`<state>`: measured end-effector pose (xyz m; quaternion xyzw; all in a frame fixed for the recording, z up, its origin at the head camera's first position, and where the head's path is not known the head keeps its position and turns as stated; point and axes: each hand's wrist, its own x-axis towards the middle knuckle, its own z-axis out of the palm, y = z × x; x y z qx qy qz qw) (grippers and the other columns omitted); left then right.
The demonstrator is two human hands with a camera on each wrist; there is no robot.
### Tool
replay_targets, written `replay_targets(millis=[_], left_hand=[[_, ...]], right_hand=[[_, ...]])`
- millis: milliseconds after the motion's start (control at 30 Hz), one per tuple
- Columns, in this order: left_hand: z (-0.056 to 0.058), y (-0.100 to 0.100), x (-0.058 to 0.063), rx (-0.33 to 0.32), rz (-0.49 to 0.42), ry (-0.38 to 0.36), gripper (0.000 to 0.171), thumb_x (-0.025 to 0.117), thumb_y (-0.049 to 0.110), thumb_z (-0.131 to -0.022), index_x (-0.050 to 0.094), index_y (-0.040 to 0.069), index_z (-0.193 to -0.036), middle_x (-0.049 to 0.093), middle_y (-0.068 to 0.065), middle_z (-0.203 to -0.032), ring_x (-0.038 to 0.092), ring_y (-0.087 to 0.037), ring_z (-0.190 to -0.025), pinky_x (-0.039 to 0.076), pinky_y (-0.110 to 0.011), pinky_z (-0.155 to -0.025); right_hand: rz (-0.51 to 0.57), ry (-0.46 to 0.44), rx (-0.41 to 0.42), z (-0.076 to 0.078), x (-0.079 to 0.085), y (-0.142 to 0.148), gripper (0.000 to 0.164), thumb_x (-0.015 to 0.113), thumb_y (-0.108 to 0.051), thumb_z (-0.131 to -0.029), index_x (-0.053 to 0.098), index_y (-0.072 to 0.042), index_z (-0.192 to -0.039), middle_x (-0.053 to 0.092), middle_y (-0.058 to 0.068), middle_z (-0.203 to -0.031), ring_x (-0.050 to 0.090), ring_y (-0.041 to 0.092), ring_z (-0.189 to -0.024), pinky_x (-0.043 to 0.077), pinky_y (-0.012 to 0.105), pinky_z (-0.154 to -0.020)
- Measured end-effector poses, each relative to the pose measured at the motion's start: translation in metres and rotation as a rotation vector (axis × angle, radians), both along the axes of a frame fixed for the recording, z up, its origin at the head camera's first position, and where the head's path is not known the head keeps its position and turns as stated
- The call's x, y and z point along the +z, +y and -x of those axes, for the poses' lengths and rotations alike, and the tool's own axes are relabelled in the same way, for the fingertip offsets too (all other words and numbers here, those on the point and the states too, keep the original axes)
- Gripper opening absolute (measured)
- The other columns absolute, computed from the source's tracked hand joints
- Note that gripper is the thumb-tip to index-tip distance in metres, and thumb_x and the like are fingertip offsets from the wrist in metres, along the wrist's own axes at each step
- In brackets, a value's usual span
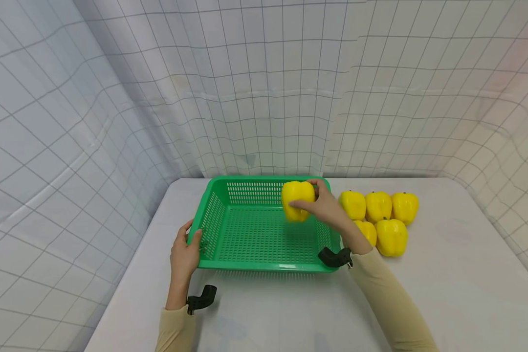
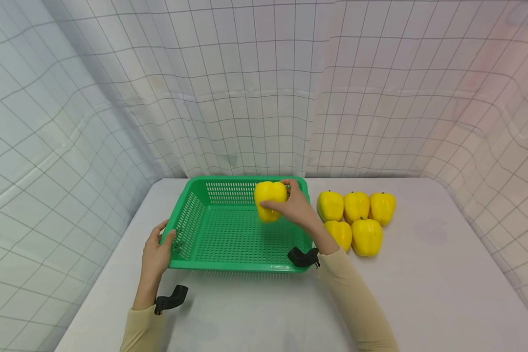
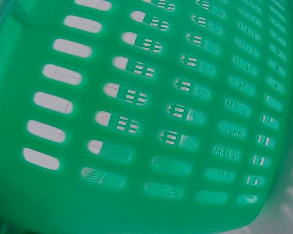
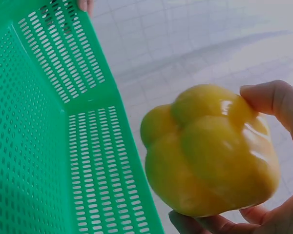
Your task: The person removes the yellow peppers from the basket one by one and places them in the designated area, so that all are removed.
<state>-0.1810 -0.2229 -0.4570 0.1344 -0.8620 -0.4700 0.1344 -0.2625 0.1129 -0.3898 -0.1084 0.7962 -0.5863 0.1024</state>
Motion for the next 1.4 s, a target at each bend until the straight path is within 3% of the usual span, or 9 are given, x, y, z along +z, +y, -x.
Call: replay_targets(millis=[333, 533, 700, 1000, 1200, 1400], left_hand=[[-0.001, 0.000, 0.001, -0.002, -0.003, -0.005, 0.051, 0.044, 0.032, -0.102, 0.037, 0.006, -0.145, 0.056, -0.028, -0.118, 0.058, -0.039, -0.093, 0.044, -0.050, -0.073], [-0.001, 0.000, 0.001, -0.009, -0.008, -0.006, 0.052, 0.044, 0.033, -0.102, 0.037, 0.005, -0.145, 0.056, -0.028, -0.118, 0.058, -0.038, -0.093, 0.044, -0.048, -0.072], [-0.001, 0.000, 0.001, -0.008, -0.012, -0.005, 0.051, 0.044, 0.032, -0.102, 0.037, 0.005, -0.145, 0.056, -0.029, -0.119, 0.058, -0.039, -0.094, 0.043, -0.050, -0.073], [-0.001, 0.000, 0.001, -0.011, -0.019, -0.011, 0.051, 0.045, 0.031, -0.102, 0.036, 0.005, -0.145, 0.054, -0.029, -0.121, 0.057, -0.041, -0.096, 0.043, -0.052, -0.075], [-0.001, 0.000, 0.001, -0.008, -0.008, -0.011, 0.051, 0.044, 0.032, -0.102, 0.036, 0.005, -0.145, 0.055, -0.028, -0.120, 0.058, -0.039, -0.095, 0.044, -0.050, -0.074], [-0.001, 0.001, 0.002, -0.009, -0.016, -0.012, 0.051, 0.044, 0.032, -0.102, 0.036, 0.005, -0.145, 0.055, -0.028, -0.120, 0.058, -0.039, -0.095, 0.043, -0.050, -0.074]], right_hand=[[0.078, 0.064, -0.182, -0.016, -0.003, 0.036, 0.075, 0.070, -0.038, -0.086, 0.028, -0.006, -0.139, 0.054, 0.018, -0.121, 0.053, 0.028, -0.100, 0.045, 0.036, -0.083], [0.104, 0.082, -0.309, -0.026, -0.009, 0.059, 0.074, 0.069, -0.038, -0.087, 0.028, -0.008, -0.140, 0.044, 0.015, -0.123, 0.048, 0.025, -0.096, 0.046, 0.031, -0.074], [0.101, 0.083, -0.418, -0.035, -0.012, 0.081, 0.073, 0.069, -0.039, -0.087, 0.029, -0.013, -0.143, 0.037, 0.007, -0.122, 0.043, 0.020, -0.098, 0.044, 0.024, -0.076], [0.145, 0.132, -0.564, -0.047, -0.024, 0.136, 0.065, 0.068, -0.029, -0.089, 0.034, -0.015, -0.143, 0.039, -0.004, -0.118, 0.043, 0.013, -0.099, 0.042, 0.013, -0.077], [0.207, 0.104, -0.633, -0.055, -0.036, 0.172, 0.070, 0.071, -0.024, -0.087, 0.034, -0.013, -0.146, 0.040, -0.007, -0.116, 0.042, 0.010, -0.096, 0.042, 0.009, -0.074], [0.264, 0.007, -0.713, -0.061, -0.049, 0.196, 0.082, 0.075, -0.027, -0.083, 0.027, -0.013, -0.148, 0.038, -0.004, -0.123, 0.042, 0.006, -0.098, 0.040, 0.007, -0.073]])
